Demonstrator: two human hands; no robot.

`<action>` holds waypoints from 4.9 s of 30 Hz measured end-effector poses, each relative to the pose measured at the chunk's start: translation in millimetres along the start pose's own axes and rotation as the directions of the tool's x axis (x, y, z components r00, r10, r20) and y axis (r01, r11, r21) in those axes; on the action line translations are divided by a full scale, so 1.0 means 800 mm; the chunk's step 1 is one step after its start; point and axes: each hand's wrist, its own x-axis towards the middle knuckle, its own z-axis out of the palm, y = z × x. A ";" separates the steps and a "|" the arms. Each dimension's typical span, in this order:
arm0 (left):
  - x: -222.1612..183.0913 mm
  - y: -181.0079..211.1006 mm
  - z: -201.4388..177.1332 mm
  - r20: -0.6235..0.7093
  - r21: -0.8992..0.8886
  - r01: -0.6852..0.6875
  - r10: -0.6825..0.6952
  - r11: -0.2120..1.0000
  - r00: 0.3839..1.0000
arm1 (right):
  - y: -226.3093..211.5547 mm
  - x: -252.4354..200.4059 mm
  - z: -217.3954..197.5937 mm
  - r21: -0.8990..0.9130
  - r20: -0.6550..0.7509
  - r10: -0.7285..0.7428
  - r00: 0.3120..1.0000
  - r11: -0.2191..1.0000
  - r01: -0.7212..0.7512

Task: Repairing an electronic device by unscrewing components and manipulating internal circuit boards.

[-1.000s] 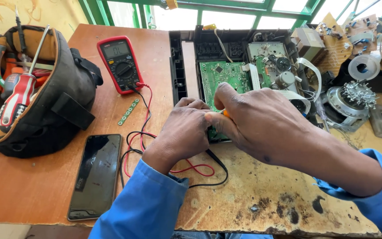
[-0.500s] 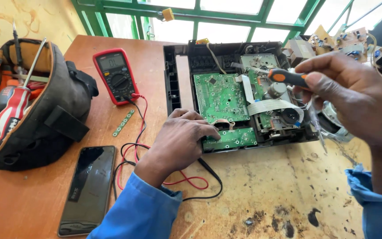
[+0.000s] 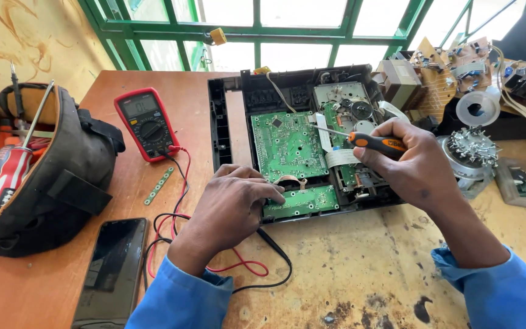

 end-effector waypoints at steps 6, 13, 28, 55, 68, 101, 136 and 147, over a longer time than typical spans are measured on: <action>-0.002 0.007 0.001 0.014 0.014 0.009 -0.009 1.000 1.000 | 0.012 0.005 0.005 -0.038 -0.106 -0.094 0.990 0.995 0.090; -0.001 0.031 0.003 0.058 0.054 0.049 -0.052 0.997 0.997 | 0.032 0.016 0.013 -0.078 -0.169 -0.173 0.970 0.984 0.162; -0.008 0.053 0.013 0.028 0.089 0.090 -0.093 0.992 0.995 | 0.032 0.019 0.010 -0.129 -0.155 -0.139 0.978 0.984 0.119; -0.027 0.138 0.043 -0.178 0.101 0.384 -0.363 0.918 0.914 | -0.010 0.008 -0.051 -0.272 0.193 0.396 0.898 0.901 -0.338; -0.013 0.202 0.046 -0.098 -0.159 0.296 -0.314 0.942 0.944 | 0.056 0.047 -0.006 0.115 0.116 0.174 0.978 0.976 -0.187; -0.069 0.129 -0.061 -0.241 -0.589 0.535 -0.764 0.605 0.598 | 0.021 0.047 0.001 -0.124 0.074 0.033 0.997 0.992 -0.024; -0.086 0.066 -0.021 -0.410 0.122 0.208 -0.142 0.970 0.901 | 0.037 0.079 -0.002 -0.462 0.160 -0.204 0.966 0.849 0.256; -0.043 0.088 -0.081 -0.535 0.197 0.113 0.010 0.974 0.845 | -0.056 -0.007 -0.006 0.089 0.277 -0.413 0.867 0.910 0.405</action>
